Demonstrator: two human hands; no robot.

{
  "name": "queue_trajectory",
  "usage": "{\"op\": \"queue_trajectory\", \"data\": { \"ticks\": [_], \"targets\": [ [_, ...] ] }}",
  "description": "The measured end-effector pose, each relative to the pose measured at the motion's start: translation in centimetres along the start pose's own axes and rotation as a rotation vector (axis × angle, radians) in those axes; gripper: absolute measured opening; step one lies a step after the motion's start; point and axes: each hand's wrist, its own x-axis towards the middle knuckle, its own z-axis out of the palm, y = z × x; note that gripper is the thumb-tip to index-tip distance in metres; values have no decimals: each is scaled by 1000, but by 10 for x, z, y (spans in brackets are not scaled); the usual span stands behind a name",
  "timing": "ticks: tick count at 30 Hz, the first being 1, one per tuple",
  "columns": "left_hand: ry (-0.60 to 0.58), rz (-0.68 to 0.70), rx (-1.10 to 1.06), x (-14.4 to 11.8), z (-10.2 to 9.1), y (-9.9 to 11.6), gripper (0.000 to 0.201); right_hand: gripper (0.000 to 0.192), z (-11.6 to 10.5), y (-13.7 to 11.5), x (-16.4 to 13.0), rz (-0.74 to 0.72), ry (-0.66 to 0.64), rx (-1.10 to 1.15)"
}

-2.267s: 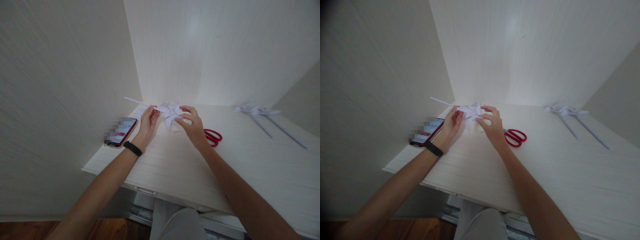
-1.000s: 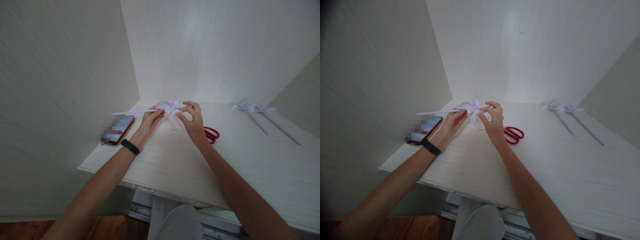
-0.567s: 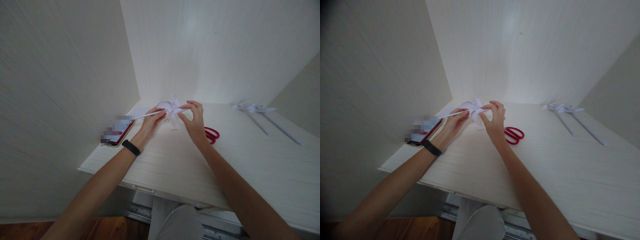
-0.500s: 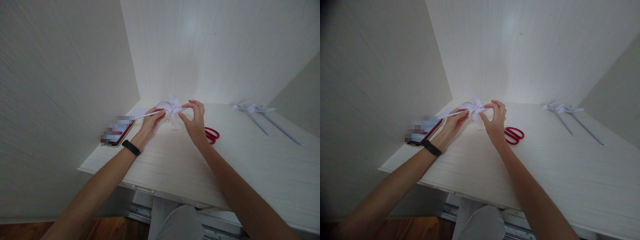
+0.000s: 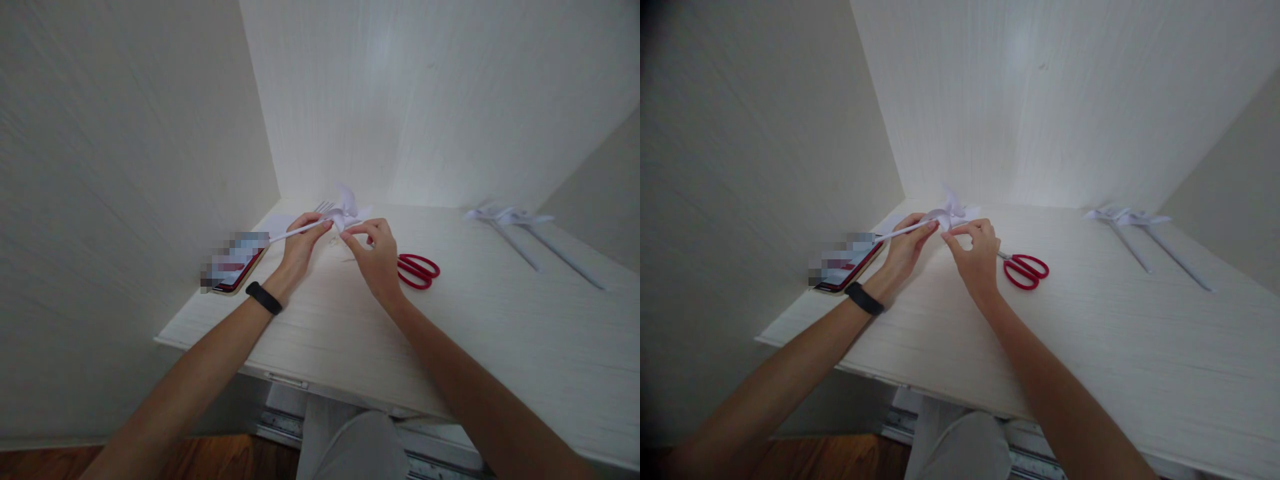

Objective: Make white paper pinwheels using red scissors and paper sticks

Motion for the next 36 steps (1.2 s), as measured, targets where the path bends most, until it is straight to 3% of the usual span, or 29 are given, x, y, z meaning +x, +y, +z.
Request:
{"op": "queue_trajectory", "data": {
  "ticks": [8,17,22,27,36],
  "targets": [
    [-51,-31,54,-6,4,-9,25,5,-1,6,2,35,73,-38],
    [-50,-47,-9,-5,1,-5,15,5,-2,14,4,108,129,10],
    [-48,-64,-70,-5,1,-8,13,11,-2,16,4,162,99,66],
    [-16,-64,-154,-7,2,-12,17,13,0,15,2,123,98,-1],
    [-31,-53,-108,-10,4,-14,15,21,3,9,-1,129,111,-67]
  ]
}}
